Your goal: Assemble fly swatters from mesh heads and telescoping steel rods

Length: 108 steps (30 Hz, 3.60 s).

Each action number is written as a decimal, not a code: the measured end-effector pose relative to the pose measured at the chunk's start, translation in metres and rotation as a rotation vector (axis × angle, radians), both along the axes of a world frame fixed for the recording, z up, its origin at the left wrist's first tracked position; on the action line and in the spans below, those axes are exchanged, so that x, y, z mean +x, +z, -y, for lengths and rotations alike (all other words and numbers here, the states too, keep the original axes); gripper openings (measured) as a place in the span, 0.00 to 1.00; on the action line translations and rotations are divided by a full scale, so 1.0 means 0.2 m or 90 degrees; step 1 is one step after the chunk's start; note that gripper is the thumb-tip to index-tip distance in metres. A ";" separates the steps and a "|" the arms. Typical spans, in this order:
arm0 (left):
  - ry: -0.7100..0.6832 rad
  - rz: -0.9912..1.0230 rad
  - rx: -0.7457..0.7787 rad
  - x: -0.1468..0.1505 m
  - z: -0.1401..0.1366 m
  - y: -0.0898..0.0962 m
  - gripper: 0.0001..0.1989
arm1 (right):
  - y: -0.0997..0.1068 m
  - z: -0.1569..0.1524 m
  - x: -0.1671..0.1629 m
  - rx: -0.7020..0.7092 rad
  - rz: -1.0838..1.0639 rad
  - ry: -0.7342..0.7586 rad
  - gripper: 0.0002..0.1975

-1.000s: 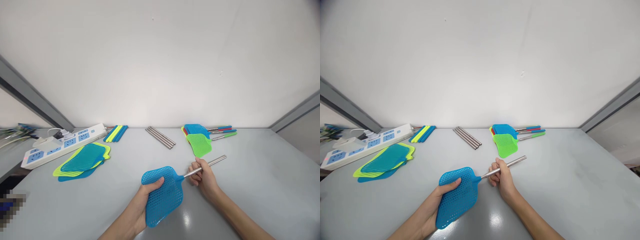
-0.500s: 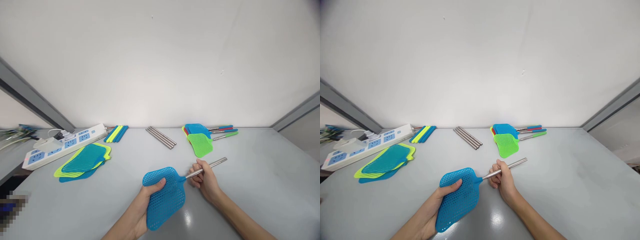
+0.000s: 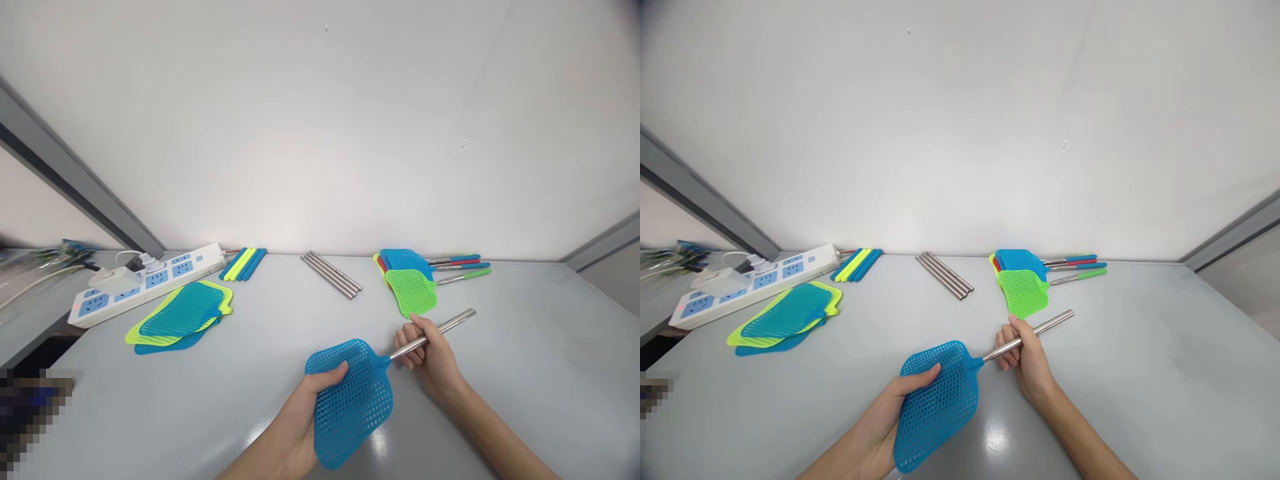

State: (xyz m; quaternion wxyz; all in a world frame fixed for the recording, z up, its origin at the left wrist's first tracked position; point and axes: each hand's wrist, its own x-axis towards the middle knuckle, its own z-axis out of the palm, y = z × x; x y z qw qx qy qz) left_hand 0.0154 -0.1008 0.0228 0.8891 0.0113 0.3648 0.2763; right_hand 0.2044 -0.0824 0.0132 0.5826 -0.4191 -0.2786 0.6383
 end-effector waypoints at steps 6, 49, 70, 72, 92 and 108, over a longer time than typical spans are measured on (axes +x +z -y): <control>0.006 0.059 0.011 -0.03 -0.03 0.00 0.17 | -0.02 0.01 0.01 -0.002 0.015 0.011 0.25; 0.028 -0.159 0.172 -0.05 -0.08 -0.04 0.22 | 0.03 -0.02 0.10 -0.130 -0.561 -0.175 0.16; 0.048 -0.303 0.192 -0.02 -0.02 0.09 0.19 | -0.05 0.03 0.04 -0.079 -0.452 -0.222 0.19; 0.050 -0.313 0.189 -0.01 -0.02 0.11 0.19 | -0.05 0.03 0.04 -0.084 -0.459 -0.229 0.19; 0.052 -0.273 0.223 -0.03 -0.05 0.03 0.18 | -0.03 0.02 0.05 -0.094 -0.464 -0.213 0.19; 0.123 -0.334 0.282 -0.04 -0.09 0.10 0.16 | 0.00 -0.02 0.08 -0.130 -0.557 -0.126 0.16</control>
